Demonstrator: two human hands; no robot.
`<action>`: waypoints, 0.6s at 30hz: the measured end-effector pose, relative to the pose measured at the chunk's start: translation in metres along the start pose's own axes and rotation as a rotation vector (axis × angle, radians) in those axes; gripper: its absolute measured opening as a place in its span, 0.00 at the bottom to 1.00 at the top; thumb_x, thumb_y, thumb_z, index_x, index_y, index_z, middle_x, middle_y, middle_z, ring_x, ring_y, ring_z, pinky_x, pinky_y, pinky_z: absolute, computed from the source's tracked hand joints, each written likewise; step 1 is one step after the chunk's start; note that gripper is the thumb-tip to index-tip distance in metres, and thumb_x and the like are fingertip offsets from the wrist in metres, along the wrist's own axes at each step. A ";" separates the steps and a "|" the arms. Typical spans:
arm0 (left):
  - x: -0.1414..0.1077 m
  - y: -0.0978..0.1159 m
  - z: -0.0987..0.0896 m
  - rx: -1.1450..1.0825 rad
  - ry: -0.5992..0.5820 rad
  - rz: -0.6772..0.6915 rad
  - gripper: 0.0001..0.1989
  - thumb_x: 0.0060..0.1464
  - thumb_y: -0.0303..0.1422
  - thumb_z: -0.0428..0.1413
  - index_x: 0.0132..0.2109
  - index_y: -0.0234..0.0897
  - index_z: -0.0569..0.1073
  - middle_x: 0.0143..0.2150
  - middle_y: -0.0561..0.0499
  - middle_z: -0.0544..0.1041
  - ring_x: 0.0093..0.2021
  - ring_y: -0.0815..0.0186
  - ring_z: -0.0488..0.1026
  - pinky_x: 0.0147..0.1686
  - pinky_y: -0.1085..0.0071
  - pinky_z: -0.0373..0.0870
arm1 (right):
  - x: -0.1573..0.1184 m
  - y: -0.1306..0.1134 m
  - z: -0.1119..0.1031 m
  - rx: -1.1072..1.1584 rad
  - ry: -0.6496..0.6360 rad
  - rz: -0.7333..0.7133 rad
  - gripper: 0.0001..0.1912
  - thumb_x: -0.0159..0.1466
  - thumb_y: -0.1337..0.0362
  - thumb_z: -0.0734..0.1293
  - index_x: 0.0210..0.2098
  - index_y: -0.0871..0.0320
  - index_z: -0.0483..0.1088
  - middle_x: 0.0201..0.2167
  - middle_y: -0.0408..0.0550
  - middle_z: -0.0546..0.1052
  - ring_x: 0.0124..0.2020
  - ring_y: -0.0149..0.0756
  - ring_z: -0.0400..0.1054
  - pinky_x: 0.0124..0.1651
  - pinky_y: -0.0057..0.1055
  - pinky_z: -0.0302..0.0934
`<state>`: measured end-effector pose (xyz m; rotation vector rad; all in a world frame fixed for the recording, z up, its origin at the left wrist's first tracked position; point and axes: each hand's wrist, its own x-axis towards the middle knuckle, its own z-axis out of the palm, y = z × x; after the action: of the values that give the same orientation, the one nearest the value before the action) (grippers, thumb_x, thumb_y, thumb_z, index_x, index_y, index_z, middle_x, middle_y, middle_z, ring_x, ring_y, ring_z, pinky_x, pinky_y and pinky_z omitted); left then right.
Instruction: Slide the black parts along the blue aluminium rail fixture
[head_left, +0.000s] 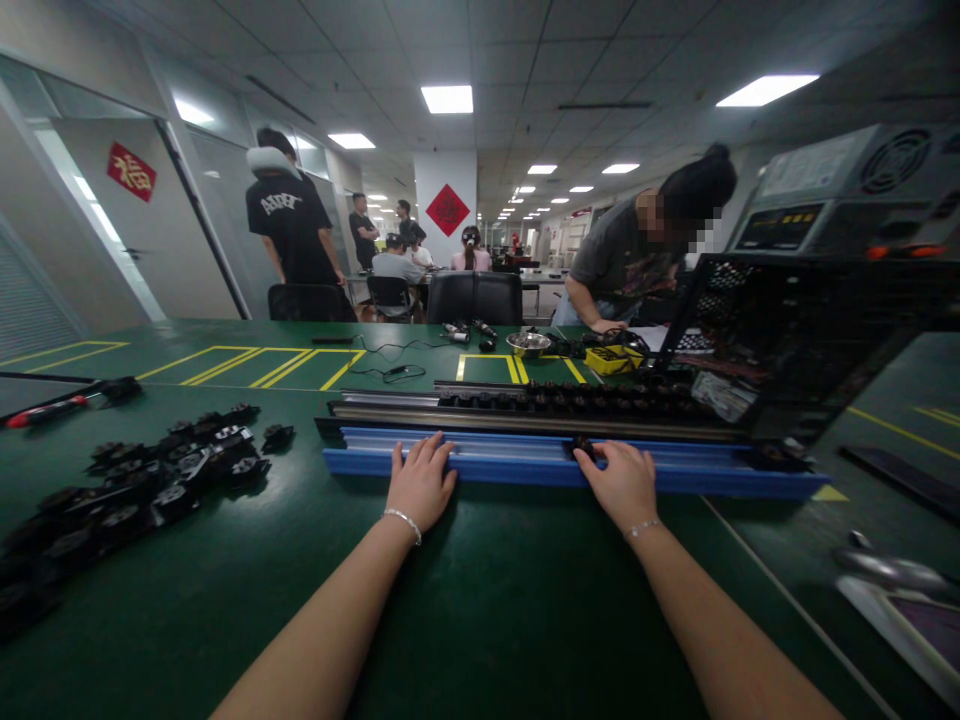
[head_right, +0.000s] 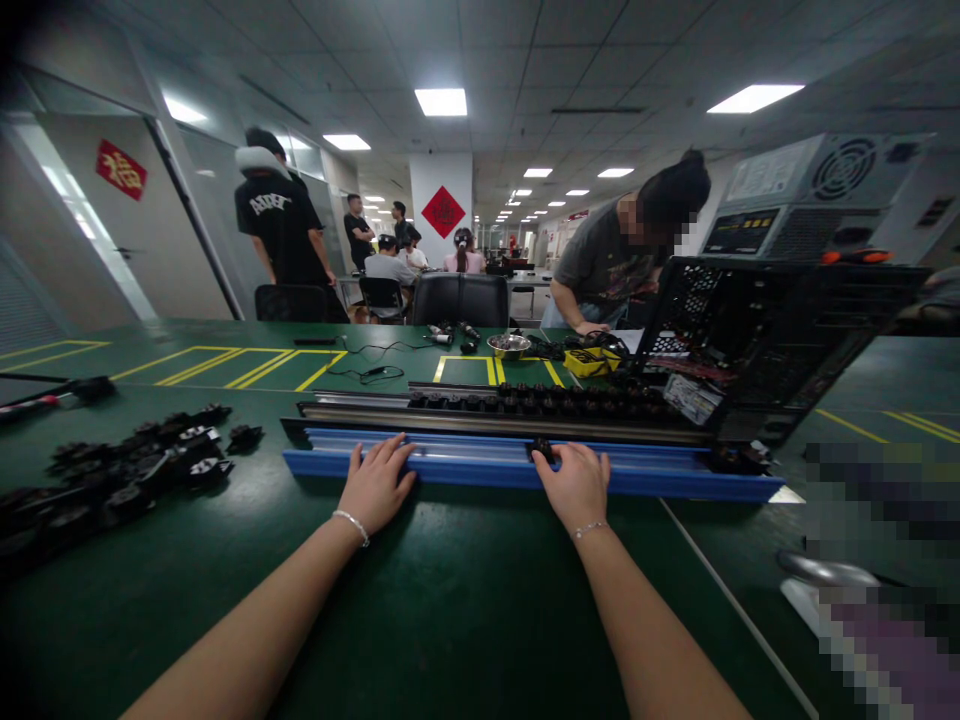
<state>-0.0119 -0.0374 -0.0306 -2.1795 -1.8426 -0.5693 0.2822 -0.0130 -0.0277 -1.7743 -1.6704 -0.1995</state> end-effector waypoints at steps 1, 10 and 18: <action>0.000 0.000 0.000 -0.001 0.000 0.000 0.20 0.55 0.39 0.45 0.55 0.46 0.63 0.61 0.50 0.62 0.59 0.58 0.58 0.59 0.47 0.43 | 0.000 0.000 0.000 -0.003 0.001 -0.003 0.21 0.58 0.48 0.57 0.31 0.58 0.71 0.38 0.53 0.74 0.47 0.45 0.62 0.55 0.49 0.43; 0.000 0.001 -0.002 -0.003 -0.005 -0.008 0.20 0.55 0.38 0.46 0.55 0.46 0.63 0.61 0.50 0.62 0.59 0.58 0.58 0.60 0.48 0.43 | -0.003 -0.008 0.001 -0.007 -0.019 -0.053 0.19 0.58 0.51 0.57 0.34 0.57 0.72 0.40 0.53 0.74 0.50 0.44 0.61 0.57 0.50 0.40; 0.000 0.001 -0.002 -0.004 -0.013 -0.013 0.21 0.54 0.37 0.47 0.55 0.47 0.63 0.61 0.50 0.62 0.59 0.58 0.58 0.60 0.48 0.43 | -0.005 -0.014 -0.001 -0.003 -0.033 -0.087 0.17 0.58 0.53 0.57 0.34 0.56 0.72 0.40 0.52 0.75 0.51 0.43 0.61 0.58 0.51 0.39</action>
<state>-0.0112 -0.0384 -0.0290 -2.1807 -1.8654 -0.5630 0.2687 -0.0181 -0.0248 -1.7169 -1.7734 -0.2127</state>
